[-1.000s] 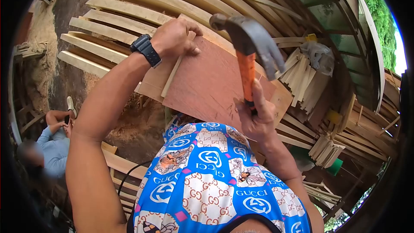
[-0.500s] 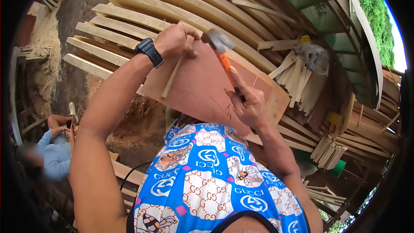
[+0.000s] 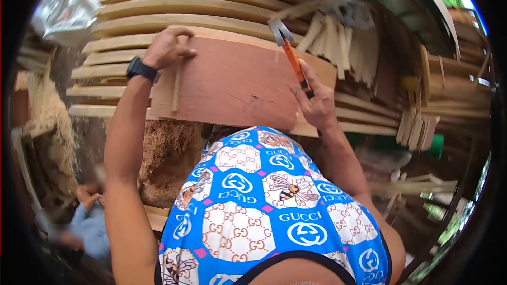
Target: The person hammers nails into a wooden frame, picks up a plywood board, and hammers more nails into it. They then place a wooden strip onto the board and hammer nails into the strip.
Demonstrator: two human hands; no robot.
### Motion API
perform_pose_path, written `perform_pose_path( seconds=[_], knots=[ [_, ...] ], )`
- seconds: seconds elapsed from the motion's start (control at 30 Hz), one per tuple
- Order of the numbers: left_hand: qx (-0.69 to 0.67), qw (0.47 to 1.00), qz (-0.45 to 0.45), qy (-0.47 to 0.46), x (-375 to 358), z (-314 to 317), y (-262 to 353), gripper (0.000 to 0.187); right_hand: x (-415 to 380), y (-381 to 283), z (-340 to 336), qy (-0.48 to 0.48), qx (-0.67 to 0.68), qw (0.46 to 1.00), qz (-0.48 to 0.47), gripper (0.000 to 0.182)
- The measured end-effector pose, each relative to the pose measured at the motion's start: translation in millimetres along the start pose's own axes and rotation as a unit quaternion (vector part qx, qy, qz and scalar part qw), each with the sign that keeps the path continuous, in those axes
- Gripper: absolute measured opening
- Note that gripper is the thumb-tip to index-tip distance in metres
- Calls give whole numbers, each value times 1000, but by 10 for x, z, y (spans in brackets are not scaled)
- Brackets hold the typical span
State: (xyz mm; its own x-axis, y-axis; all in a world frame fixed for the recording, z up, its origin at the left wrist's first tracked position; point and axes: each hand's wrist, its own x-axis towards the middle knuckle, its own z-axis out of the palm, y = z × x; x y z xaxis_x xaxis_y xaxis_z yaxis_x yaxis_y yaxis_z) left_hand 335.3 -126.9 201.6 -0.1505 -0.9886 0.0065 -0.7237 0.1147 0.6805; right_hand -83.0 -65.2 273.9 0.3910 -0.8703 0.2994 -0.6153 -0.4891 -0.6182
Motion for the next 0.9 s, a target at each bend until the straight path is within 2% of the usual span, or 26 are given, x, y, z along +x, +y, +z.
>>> perform_pose_path(
  seconds=[0.03, 0.07, 0.1, 0.13, 0.2, 0.23, 0.3, 0.33, 0.4, 0.47, 0.6, 0.67, 0.7, 0.77, 0.9],
  knots=[
    [-22, 997, -70, -33, -38, -97, 166, 52, -119, 21, -153, 17, -10, 1000, 22, 69],
    [-56, 990, -115, -60, -37, -118, 115, 51, -224, 1, -302, -6, -45, 993, 111, 69],
    [-29, 990, -132, -44, -66, -104, 98, 53, -330, 21, -417, -32, -73, 977, 197, 68],
    [17, 995, -95, -3, -106, -79, 120, 48, -493, 151, -461, 7, -64, 982, 179, 67],
    [160, 980, 5, 121, -232, 5, 283, 40, -718, 205, -626, 29, -37, 977, 206, 66],
    [165, 980, 6, 114, -291, 62, 387, 40, -834, 262, -673, 31, -31, 976, 211, 66],
    [121, 976, 41, 178, -413, 233, 704, 31, -1066, 388, -736, 50, -35, 977, 205, 66],
    [132, 975, 35, 173, -477, 333, 874, 31, -1132, 420, -775, 46, -22, 977, 206, 66],
    [-7, 993, 3, 118, -700, 523, 1180, 23, -1271, 421, -783, 36, -15, 971, 236, 66],
    [15, 994, 34, 107, -899, 728, 1356, 19, -1434, 544, -771, 32, 25, 971, 236, 66],
    [38, 991, -31, 126, -1293, 930, 1654, 19, -1547, 595, -841, 9, 74, 974, 213, 67],
    [-1, 975, -129, 182, -1473, 1005, 1700, 20, -1597, 667, -911, -16, 67, 980, 188, 67],
    [10, 973, -135, 188, -1556, 1053, 1689, 20, -1615, 707, -952, -29, 69, 979, 189, 67],
    [-111, 948, -210, 212, -1721, 1177, 1668, 19, -1652, 793, -1026, -47, 80, 980, 175, 66],
    [-108, 940, -185, 265, -1782, 1351, 1701, 18, -1630, 908, -1175, -89, 85, 980, 158, 66]
  ],
)
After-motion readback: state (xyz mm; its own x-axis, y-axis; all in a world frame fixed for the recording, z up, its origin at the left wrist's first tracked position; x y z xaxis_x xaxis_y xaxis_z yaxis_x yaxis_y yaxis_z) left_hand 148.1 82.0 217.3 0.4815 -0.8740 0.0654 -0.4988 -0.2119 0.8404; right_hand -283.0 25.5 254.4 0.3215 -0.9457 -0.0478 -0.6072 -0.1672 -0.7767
